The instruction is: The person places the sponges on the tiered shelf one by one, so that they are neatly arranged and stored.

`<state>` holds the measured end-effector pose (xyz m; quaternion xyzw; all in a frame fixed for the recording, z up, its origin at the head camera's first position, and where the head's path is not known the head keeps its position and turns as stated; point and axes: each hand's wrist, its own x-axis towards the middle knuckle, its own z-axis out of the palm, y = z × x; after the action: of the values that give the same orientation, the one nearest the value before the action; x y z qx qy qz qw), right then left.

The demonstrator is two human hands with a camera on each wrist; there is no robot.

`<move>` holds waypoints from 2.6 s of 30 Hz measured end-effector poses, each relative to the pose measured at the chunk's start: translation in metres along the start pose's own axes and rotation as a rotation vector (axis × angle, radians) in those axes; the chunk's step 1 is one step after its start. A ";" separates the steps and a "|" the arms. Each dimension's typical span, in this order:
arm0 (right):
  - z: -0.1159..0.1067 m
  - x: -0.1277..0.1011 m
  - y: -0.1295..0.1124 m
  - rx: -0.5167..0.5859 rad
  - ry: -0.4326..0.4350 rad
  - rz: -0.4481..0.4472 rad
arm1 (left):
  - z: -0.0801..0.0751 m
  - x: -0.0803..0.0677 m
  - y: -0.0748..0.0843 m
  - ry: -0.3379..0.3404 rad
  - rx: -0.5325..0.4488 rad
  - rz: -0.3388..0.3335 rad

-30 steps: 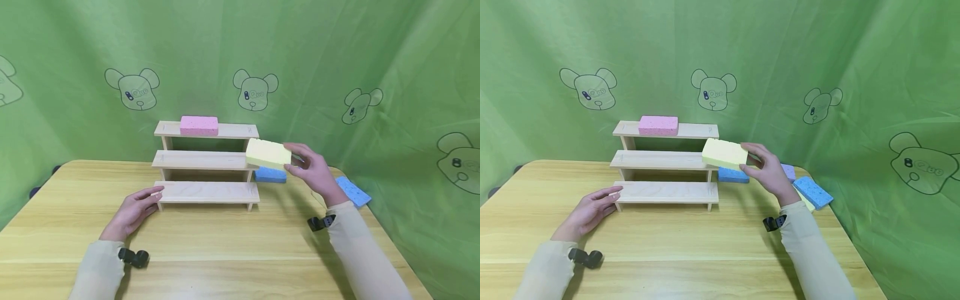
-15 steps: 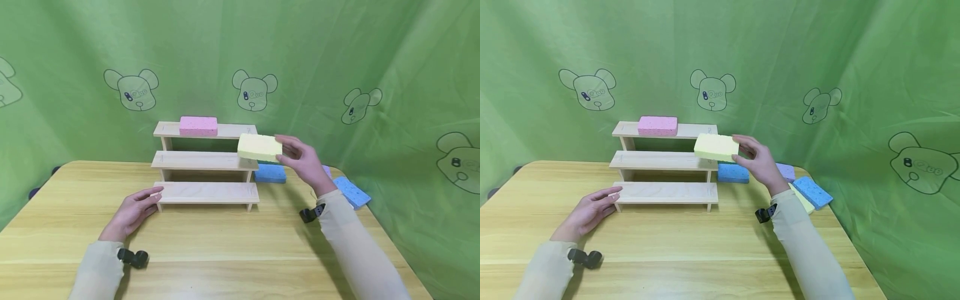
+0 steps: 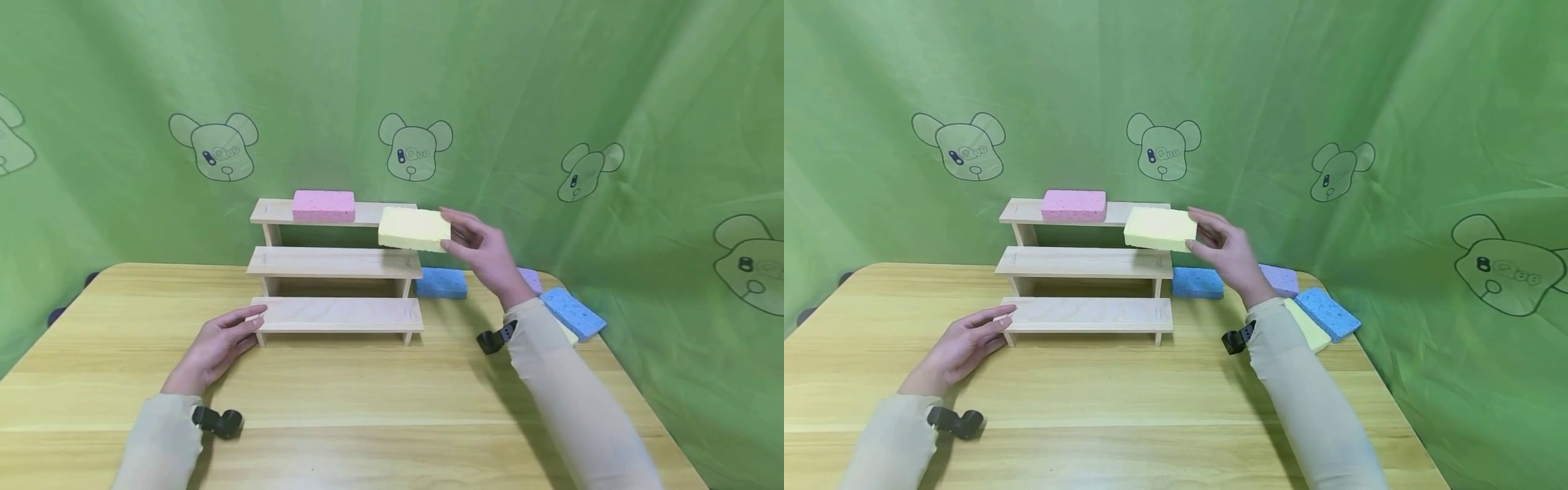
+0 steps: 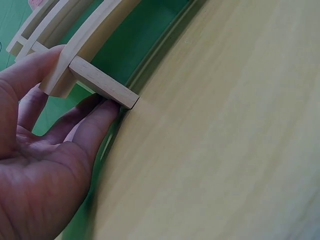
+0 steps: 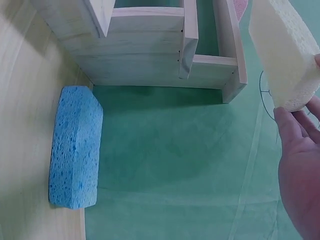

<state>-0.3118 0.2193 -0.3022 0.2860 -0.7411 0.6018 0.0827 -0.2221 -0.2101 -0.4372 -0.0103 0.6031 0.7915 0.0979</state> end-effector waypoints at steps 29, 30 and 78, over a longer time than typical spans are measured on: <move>0.019 0.055 0.015 0.042 0.020 0.120 | -0.001 -0.001 -0.001 -0.003 -0.001 0.020; 0.018 0.056 0.016 0.037 0.021 0.125 | 0.000 0.000 -0.001 -0.002 0.000 0.020; -0.009 0.030 0.022 -0.104 0.011 0.184 | -0.001 0.001 -0.001 -0.006 0.004 0.013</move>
<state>-0.3503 0.2202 -0.3042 0.2087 -0.7941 0.5691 0.0459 -0.2235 -0.2109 -0.4385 -0.0040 0.6045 0.7910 0.0945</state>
